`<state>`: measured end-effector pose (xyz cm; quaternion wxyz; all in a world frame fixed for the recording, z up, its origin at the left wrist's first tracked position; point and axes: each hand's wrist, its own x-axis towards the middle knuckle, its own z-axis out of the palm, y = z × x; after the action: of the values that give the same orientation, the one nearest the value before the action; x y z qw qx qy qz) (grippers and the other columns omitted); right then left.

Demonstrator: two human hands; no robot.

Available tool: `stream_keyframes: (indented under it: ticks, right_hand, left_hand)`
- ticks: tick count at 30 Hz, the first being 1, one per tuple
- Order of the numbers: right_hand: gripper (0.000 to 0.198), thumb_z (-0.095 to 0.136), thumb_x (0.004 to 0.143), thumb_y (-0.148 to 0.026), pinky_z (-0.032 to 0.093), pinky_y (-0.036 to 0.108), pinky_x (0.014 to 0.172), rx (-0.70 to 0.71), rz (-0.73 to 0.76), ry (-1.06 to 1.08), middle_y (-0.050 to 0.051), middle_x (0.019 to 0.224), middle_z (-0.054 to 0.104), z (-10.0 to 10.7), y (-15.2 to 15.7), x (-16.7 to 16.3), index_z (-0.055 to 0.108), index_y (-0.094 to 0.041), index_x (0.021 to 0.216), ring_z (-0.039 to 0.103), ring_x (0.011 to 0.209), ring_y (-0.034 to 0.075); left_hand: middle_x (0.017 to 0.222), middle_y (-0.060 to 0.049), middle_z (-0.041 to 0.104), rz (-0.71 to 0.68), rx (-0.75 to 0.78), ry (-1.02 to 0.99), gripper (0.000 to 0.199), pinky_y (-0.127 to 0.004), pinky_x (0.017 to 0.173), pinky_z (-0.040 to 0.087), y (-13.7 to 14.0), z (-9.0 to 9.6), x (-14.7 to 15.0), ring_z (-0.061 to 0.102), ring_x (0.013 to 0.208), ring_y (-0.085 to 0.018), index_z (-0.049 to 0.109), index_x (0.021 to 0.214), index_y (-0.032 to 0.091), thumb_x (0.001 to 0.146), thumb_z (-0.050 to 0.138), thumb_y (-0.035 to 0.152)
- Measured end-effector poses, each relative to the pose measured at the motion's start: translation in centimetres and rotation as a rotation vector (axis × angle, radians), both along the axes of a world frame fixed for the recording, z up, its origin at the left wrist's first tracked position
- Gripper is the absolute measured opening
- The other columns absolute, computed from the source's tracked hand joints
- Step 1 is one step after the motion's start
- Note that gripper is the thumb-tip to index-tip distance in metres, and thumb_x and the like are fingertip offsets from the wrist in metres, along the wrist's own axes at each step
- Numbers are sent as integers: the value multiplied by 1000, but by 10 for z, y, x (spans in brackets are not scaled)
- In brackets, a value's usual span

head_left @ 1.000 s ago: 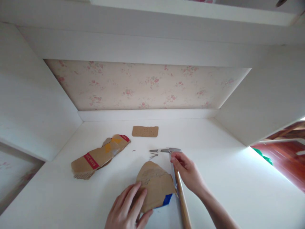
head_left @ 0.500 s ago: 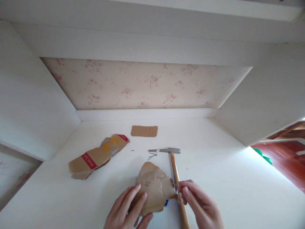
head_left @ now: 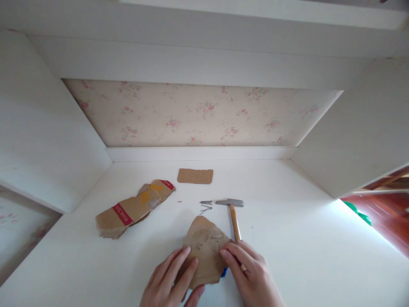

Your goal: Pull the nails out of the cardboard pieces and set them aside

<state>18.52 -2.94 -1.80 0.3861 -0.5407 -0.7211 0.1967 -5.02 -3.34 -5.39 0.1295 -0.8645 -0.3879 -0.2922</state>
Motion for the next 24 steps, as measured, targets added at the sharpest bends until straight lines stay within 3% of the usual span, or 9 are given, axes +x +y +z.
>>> stream_keyframes:
  ticks: [8, 12, 15, 19, 24]
  right_hand:
    - [16, 52, 96, -23, 50, 32, 66, 68, 55, -126, 0, 75, 71, -3, 5, -3, 65, -24, 87, 64, 68, 17]
    - [19, 52, 96, -26, 50, 32, 65, 41, 53, -120, 0, 72, 70, -6, 5, -4, 66, -24, 83, 64, 67, 17]
    - [22, 50, 97, -27, 49, 31, 64, 32, 48, -101, 1, 71, 69, -9, 6, -5, 65, -24, 81, 62, 67, 17]
    - [24, 49, 97, -26, 49, 30, 64, 25, 42, -78, 0, 70, 68, -10, 7, -4, 64, -23, 78, 62, 66, 17]
    - [25, 47, 98, -28, 52, 29, 64, 73, 59, -87, 1, 74, 70, -11, 8, 1, 66, -24, 82, 63, 68, 17]
  left_hand:
    - [119, -10, 71, -11, 17, 53, 38, -31, 82, 59, 3, 10, 0, 68, 104, -26, 70, 115, 22, 84, 67, 44]
    - [110, -8, 73, 12, -13, 22, 26, -32, 78, 57, 7, 19, 5, 70, 92, -24, 72, 104, 23, 87, 65, 40]
    - [98, -6, 73, 0, -129, -34, 16, -32, 73, 57, 12, 31, 19, 70, 82, -22, 69, 96, 24, 91, 59, 34]
    - [84, -1, 70, -103, -386, -191, 14, -24, 64, 57, 20, 44, 47, 70, 72, -17, 62, 99, 25, 97, 50, 32]
    - [79, -1, 71, -106, -545, -401, 18, -19, 59, 57, 26, 37, 65, 72, 69, -15, 56, 103, 24, 99, 48, 40]
